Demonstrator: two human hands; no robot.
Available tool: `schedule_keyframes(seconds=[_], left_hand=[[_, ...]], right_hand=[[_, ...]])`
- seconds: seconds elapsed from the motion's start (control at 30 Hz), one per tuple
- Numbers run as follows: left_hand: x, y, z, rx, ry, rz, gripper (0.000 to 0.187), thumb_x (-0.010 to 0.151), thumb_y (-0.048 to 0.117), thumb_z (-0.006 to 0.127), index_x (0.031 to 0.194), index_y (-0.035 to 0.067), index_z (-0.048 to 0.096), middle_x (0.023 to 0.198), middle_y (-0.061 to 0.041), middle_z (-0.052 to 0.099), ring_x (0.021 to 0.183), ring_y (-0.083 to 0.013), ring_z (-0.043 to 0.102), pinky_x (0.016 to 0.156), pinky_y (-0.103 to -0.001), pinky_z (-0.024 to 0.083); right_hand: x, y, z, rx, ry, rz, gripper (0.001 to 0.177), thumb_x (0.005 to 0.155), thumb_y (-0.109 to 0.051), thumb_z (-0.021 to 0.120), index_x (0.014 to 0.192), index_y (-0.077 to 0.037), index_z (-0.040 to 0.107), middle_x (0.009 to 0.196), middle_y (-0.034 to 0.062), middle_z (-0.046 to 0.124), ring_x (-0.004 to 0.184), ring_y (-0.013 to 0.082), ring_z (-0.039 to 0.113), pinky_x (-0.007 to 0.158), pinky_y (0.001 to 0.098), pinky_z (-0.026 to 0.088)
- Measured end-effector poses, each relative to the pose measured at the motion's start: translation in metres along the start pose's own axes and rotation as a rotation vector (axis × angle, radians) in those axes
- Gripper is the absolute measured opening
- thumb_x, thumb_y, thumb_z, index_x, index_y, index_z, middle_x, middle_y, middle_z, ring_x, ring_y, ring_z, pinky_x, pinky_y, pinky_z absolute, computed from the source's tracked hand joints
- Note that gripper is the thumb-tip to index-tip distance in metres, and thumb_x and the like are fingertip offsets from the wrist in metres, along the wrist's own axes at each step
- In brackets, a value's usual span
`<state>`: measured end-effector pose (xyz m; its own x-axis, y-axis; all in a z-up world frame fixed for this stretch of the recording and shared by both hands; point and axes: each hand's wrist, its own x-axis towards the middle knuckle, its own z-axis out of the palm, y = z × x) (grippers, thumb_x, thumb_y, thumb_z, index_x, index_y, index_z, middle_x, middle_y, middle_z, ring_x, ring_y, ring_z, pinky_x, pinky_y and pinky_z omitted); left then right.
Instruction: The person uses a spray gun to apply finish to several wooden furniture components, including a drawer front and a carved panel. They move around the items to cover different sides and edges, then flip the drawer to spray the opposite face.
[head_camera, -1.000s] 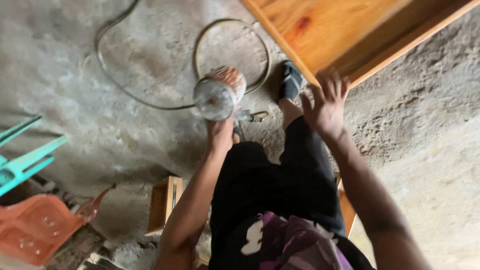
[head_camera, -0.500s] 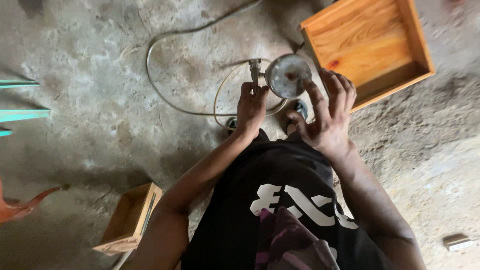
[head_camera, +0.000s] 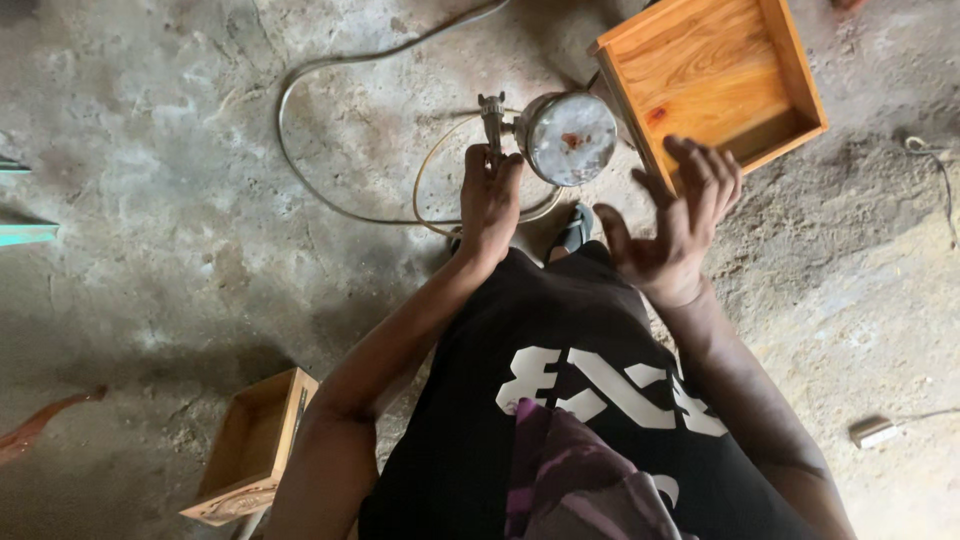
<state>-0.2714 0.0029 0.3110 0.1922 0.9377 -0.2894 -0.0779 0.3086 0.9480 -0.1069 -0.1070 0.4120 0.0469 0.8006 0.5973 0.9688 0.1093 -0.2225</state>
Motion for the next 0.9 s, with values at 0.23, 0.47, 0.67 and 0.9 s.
schedule_keyframes(seconds=[0.23,0.47,0.67,0.9], left_hand=[[0.002,-0.005,0.002,-0.006,-0.032,-0.091,0.021,0.097,0.02,0.065,0.101,0.006,0.051,0.071,0.002,0.043,0.06,-0.008,0.039,0.05,-0.03,0.033],[0.006,-0.004,0.017,-0.016,-0.154,-0.062,0.042,0.1,0.043,0.061,0.116,0.005,0.057,0.078,-0.001,0.054,0.064,-0.0079,0.049,0.053,-0.029,0.041],[0.016,-0.001,0.031,-0.172,-0.213,-0.259,0.052,0.098,0.05,0.063,0.106,-0.001,0.061,0.081,-0.002,0.054,0.068,-0.0103,0.047,0.058,-0.028,0.039],[0.046,0.02,0.023,-0.287,-0.244,-0.261,0.057,0.094,0.055,0.064,0.108,-0.001,0.061,0.079,-0.004,0.058,0.068,-0.0122,0.058,0.063,-0.028,0.05]], right_hand=[[0.028,-0.007,-0.006,0.106,-0.086,0.01,0.083,0.098,-0.061,0.077,0.147,0.001,0.05,0.148,0.0243,0.05,0.14,0.0383,0.047,0.116,0.0545,0.041],[0.068,0.006,0.014,-0.083,-0.254,-0.132,0.098,0.095,-0.075,0.063,0.151,0.004,0.047,0.142,0.0264,0.049,0.137,0.0386,0.046,0.114,0.0616,0.043],[0.076,0.025,0.026,-0.064,-0.177,-0.102,0.093,0.101,-0.071,0.047,0.154,0.004,0.03,0.15,0.0294,0.041,0.143,0.041,0.042,0.119,0.0624,0.033],[0.012,0.032,0.035,0.477,-0.113,0.439,0.063,0.116,-0.046,0.05,0.158,-0.002,0.034,0.155,0.0203,0.046,0.152,0.0314,0.045,0.129,0.048,0.035]])
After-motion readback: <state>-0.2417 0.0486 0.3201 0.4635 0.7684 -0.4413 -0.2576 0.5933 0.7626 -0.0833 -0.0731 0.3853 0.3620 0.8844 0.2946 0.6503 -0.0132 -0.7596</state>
